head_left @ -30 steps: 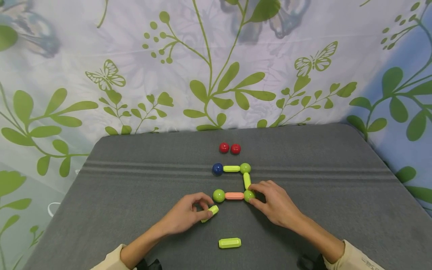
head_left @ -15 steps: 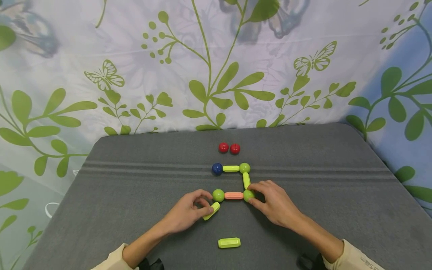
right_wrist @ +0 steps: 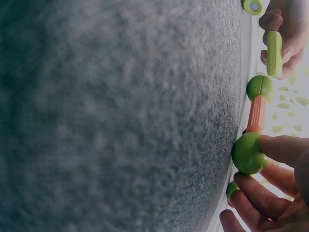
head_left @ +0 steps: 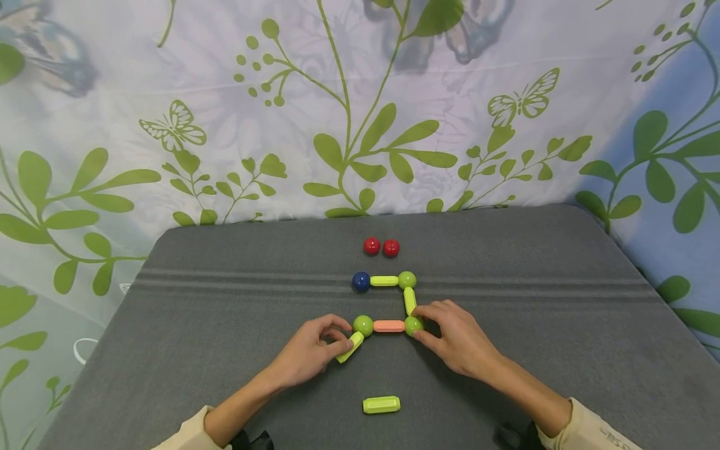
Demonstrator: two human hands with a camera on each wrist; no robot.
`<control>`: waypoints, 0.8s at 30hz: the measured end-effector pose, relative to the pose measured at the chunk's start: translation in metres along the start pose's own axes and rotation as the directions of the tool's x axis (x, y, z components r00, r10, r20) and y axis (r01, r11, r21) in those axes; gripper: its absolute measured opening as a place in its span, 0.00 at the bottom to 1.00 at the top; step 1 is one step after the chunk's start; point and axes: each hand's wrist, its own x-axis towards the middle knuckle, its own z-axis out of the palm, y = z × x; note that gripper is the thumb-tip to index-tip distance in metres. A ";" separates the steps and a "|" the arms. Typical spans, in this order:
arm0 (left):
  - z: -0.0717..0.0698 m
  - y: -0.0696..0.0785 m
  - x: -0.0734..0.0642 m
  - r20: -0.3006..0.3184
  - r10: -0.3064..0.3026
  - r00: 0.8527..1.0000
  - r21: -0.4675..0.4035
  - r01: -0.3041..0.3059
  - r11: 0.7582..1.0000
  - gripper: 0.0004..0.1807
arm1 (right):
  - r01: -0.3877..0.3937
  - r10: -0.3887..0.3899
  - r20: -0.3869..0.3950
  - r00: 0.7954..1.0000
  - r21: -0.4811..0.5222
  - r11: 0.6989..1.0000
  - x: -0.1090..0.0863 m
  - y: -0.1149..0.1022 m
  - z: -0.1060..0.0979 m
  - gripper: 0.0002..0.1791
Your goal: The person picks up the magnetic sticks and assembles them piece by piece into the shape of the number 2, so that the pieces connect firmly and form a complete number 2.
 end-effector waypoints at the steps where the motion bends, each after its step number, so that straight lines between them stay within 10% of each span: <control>1: 0.000 0.000 0.000 -0.004 0.000 1.000 0.000 0.000 1.000 0.17 | 0.000 0.000 0.000 1.000 -0.001 1.000 0.000 0.000 0.000 0.16; 24: 0.000 -0.002 -0.001 -0.001 0.019 1.000 -0.008 -0.019 1.000 0.16 | 0.014 -0.014 -0.013 1.000 -0.004 1.000 0.000 0.001 0.001 0.15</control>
